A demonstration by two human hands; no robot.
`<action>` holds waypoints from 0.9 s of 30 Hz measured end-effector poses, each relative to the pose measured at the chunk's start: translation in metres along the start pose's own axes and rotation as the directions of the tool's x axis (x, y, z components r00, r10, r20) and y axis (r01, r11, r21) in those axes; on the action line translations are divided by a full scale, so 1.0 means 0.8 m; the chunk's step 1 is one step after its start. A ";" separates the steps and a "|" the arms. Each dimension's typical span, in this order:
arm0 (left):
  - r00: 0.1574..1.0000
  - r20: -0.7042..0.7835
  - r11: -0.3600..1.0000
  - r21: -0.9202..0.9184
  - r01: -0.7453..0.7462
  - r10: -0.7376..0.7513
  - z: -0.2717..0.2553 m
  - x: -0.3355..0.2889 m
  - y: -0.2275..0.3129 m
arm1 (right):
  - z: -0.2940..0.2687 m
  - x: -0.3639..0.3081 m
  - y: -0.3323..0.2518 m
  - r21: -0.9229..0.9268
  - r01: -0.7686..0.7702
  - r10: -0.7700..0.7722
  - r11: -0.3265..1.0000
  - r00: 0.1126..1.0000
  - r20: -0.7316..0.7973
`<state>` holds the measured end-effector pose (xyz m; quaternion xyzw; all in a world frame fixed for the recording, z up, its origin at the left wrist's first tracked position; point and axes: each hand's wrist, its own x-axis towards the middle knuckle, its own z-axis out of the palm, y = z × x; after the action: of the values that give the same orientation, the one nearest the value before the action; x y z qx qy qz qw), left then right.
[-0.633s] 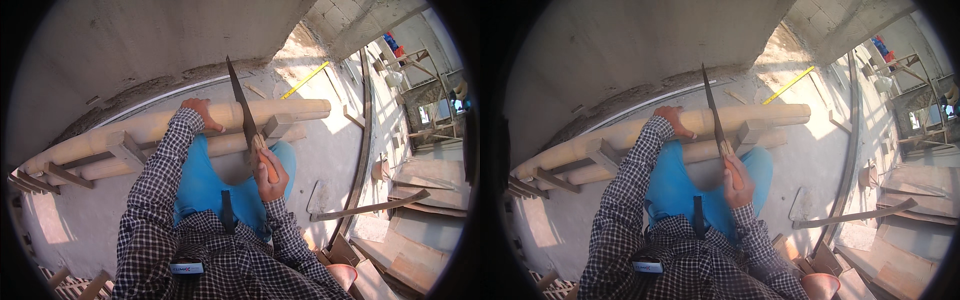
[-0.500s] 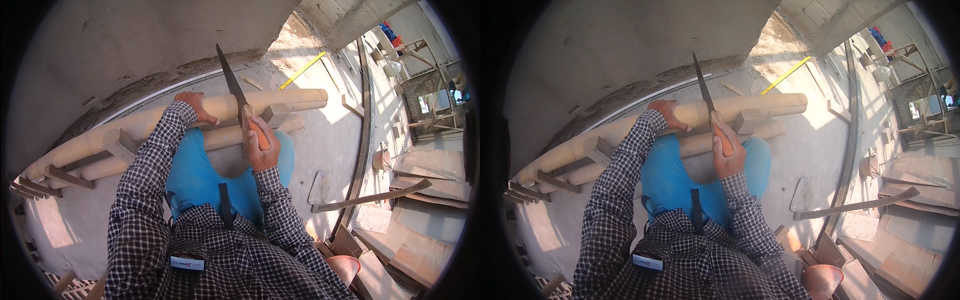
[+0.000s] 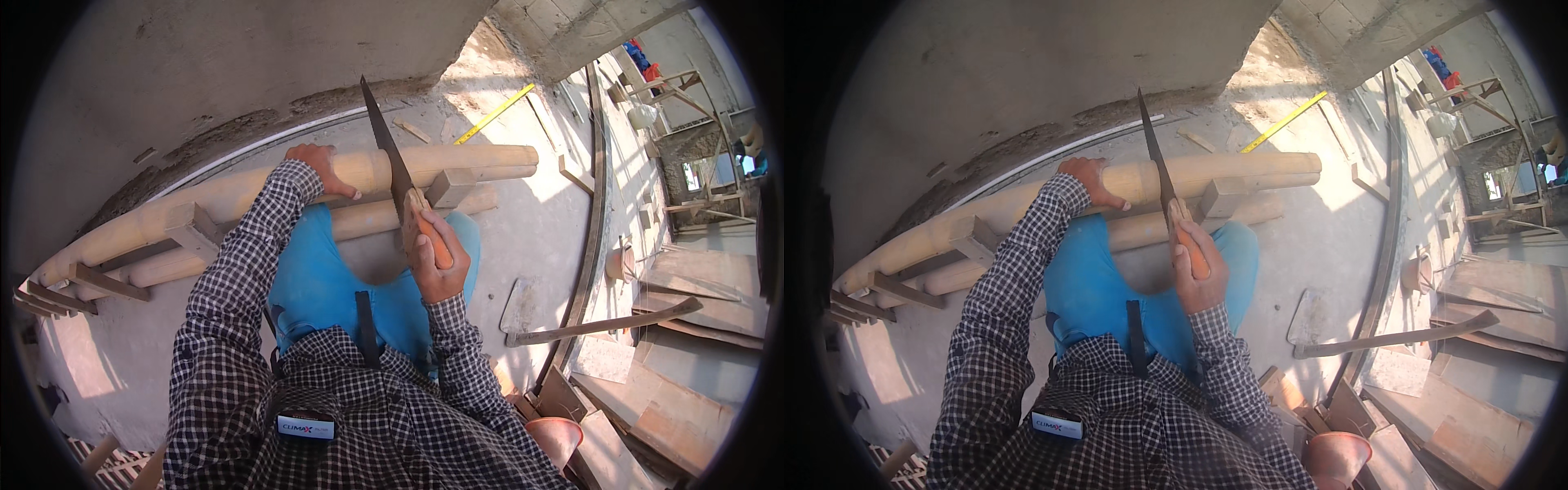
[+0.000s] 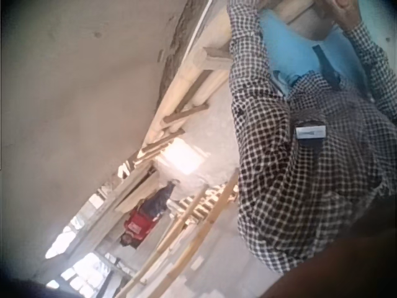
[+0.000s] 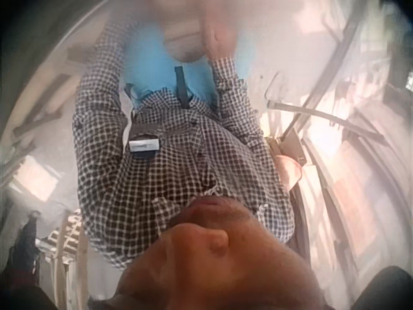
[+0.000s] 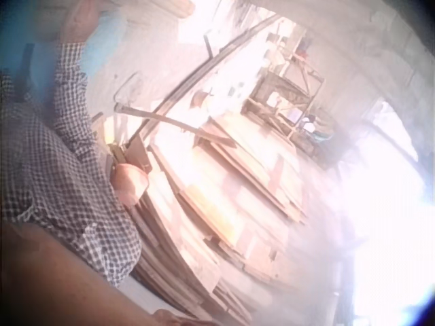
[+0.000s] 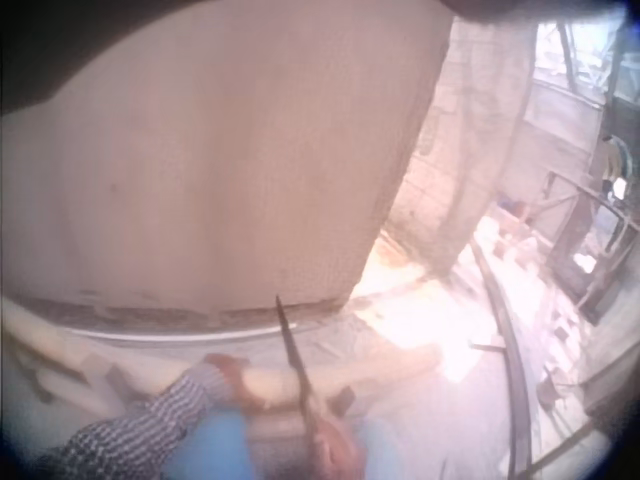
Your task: The person sits on the floor and uses a hand saw to cut cylindrical pipes that are supported by wooden blocks. The person measures the pipe with a tape measure, repositions the pipe, and continues sawing to complete the cuts.
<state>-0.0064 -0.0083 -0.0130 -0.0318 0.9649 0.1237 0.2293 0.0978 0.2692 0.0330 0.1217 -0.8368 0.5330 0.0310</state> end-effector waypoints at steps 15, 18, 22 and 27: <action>1.000 -0.019 0.999 -0.032 0.021 -0.021 -0.003 -0.006 -0.001 | 0.015 0.015 0.001 0.050 0.039 -0.039 0.998 0.999 0.002; 0.998 -0.055 1.000 -0.021 0.007 -0.008 -0.002 0.003 -0.002 | -0.072 -0.106 -0.038 0.011 -0.041 0.041 0.999 0.998 0.038; 0.998 -0.037 0.999 -0.030 0.043 -0.044 0.006 -0.002 0.003 | -0.112 -0.162 -0.063 0.130 -0.053 0.047 0.990 0.998 0.050; 0.997 -0.071 1.000 -0.007 0.017 -0.017 -0.007 0.003 0.011 | 0.035 0.038 0.036 0.045 0.101 -0.099 0.994 0.994 -0.045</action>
<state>-0.0119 -0.0016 -0.0071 -0.0451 0.9718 0.1237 0.1956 0.0637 0.2502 0.0005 0.1528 -0.8161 0.5527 0.0726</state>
